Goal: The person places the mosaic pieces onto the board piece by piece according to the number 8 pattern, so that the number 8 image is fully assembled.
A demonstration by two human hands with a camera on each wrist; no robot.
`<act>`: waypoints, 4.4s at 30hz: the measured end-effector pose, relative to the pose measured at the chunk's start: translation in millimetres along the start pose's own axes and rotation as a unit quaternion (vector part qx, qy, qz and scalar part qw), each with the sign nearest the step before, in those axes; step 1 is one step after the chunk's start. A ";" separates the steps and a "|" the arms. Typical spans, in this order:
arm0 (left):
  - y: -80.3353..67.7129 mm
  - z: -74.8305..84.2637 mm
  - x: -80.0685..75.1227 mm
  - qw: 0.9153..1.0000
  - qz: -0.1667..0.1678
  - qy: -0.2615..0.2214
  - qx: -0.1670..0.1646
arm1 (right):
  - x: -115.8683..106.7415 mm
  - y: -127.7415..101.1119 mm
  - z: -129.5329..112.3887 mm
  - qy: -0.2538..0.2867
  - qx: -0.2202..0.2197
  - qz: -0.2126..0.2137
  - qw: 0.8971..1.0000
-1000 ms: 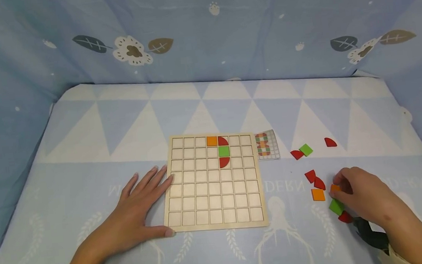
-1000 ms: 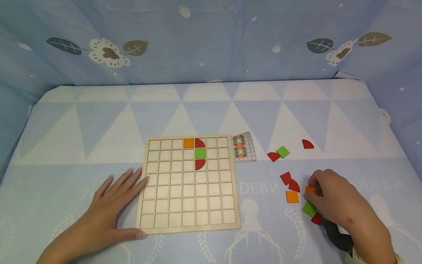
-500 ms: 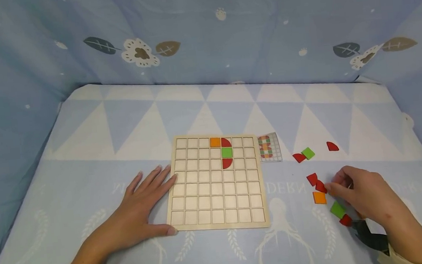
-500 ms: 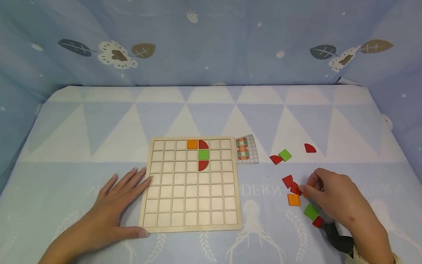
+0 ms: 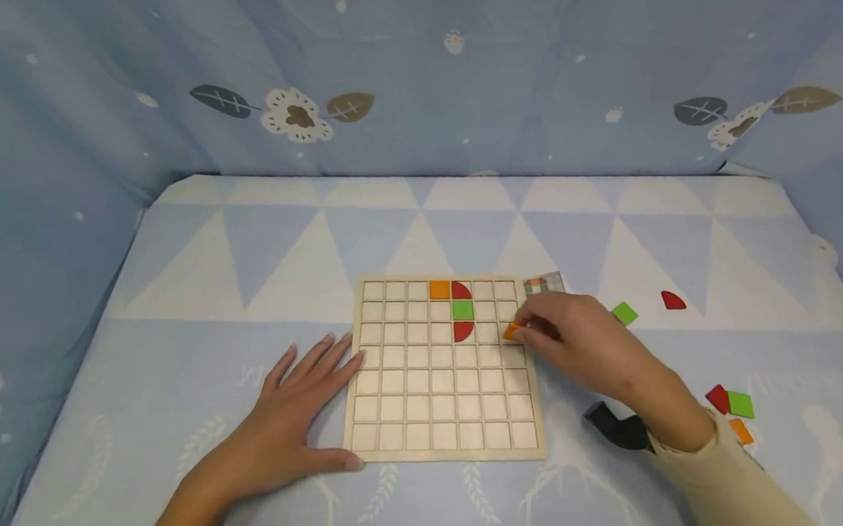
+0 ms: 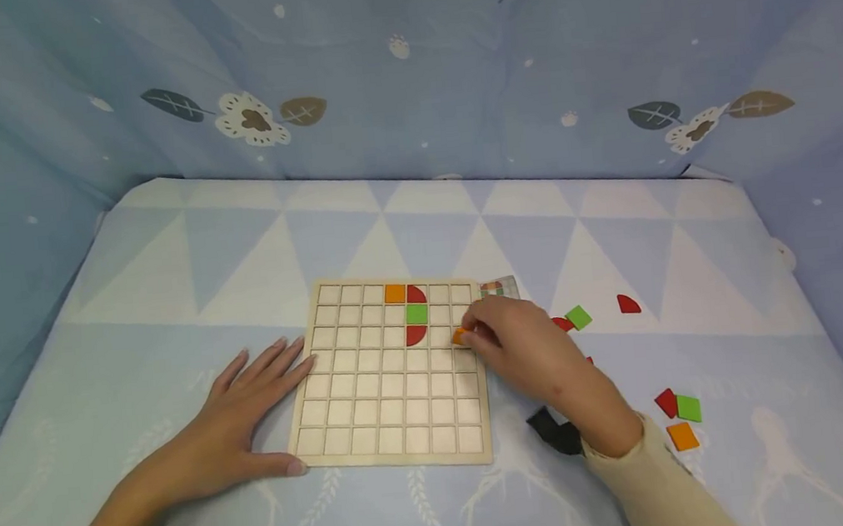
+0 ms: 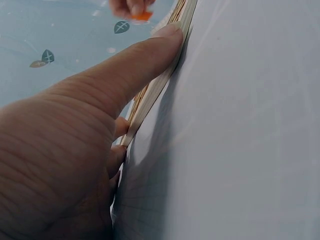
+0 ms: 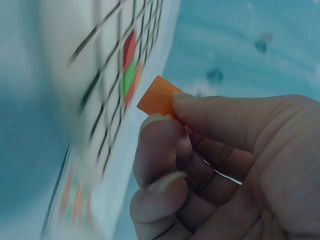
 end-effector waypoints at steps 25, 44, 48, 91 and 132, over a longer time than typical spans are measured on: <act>-0.4 -1.2 0.5 1.000 0.003 0.011 0.001 | 57.4 60.7 -46.8 0.032 -0.052 -0.026 0.998; -0.2 -2.8 2.5 1.000 0.002 -0.002 -0.006 | 48.0 39.1 -47.7 -0.032 -0.051 -0.056 0.997; 0.7 -1.6 2.3 1.000 0.004 -0.008 -0.002 | 16.7 12.7 -23.3 -0.009 -0.027 -0.049 0.998; 0.4 -3.1 3.1 1.000 0.009 0.018 0.011 | -8.2 -65.7 83.6 -0.083 0.148 -0.056 0.984; 8.2 -1.5 10.8 1.000 -0.004 0.020 0.010 | 5.1 -9.1 11.2 0.064 0.036 -0.013 0.997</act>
Point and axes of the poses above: each hand's wrist, its own y-axis towards the middle knuckle, its own x-axis out of the palm, z = x × y, the point moved 7 cm from there along y, towards the middle knuckle, and after that the axes turned 2 degrees about x, right-handed, at the moved point
